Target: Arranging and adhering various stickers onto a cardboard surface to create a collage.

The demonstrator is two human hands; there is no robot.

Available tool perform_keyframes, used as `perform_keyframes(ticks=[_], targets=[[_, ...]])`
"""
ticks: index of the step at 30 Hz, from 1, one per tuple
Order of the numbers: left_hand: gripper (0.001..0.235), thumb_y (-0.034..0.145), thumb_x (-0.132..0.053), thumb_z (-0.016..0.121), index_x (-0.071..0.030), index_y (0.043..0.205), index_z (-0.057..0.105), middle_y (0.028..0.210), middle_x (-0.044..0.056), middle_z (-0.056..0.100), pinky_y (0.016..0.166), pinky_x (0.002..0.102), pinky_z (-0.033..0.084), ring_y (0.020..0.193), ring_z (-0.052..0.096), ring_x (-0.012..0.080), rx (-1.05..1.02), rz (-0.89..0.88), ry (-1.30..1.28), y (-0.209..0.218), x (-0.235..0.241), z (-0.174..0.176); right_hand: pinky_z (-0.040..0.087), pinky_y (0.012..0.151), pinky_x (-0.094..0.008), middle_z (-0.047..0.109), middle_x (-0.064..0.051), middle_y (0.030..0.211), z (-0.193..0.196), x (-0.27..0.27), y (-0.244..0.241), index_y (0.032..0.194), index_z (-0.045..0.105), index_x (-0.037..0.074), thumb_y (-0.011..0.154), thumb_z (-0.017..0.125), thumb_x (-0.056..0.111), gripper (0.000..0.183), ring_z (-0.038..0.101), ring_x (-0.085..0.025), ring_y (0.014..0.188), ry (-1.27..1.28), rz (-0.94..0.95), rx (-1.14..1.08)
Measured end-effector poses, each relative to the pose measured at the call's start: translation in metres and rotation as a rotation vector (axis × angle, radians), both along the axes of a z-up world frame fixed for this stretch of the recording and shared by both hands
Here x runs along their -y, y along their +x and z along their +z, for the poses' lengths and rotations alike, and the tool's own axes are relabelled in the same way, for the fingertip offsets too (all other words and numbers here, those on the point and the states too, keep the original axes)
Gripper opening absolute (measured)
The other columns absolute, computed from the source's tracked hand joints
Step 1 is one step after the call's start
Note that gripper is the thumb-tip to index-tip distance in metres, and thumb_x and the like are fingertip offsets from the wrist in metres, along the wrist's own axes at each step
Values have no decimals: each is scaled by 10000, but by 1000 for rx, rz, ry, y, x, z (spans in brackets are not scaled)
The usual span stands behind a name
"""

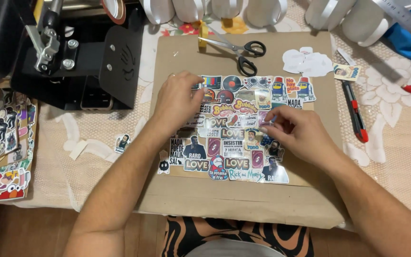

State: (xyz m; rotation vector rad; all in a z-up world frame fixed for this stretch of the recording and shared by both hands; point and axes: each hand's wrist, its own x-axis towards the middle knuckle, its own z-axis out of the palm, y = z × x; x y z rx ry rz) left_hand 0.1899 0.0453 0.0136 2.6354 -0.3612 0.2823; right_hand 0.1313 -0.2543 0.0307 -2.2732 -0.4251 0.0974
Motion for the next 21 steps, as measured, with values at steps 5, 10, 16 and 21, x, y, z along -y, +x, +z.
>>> perform_keyframes(ticks=[5,10,16,21], targets=[[336,874,-76,704,-131,1206,693,1093,62,706,869,368,558,987,679,222,54,98,-341,71,-1,-7,489,903,-516,713,-139,1096,24,-35,50,1234,670,68,862,745,222,409,649,-348,1045,-312,150,120],[430,851,7,686,-88,1268,650,1205,73,648,948,306,556,1097,638,191,-57,255,-478,114,18,-10,461,864,-520,661,-194,1248,-16,-72,153,1285,645,25,902,735,219,439,580,-401,1082,-389,108,556],[486,842,87,372,-103,1181,664,1200,60,727,923,323,592,1144,665,199,-98,319,-749,137,10,-14,420,890,-523,689,-181,1184,-45,-97,200,1233,640,70,861,808,409,530,576,-405,1078,-465,0,405],[369,972,-190,453,-114,1283,636,1252,79,687,748,288,659,1060,682,188,-197,169,-729,140,7,-10,431,818,-516,750,-125,970,-47,-91,194,1064,751,65,838,798,108,235,596,-386,959,-280,-11,501]])
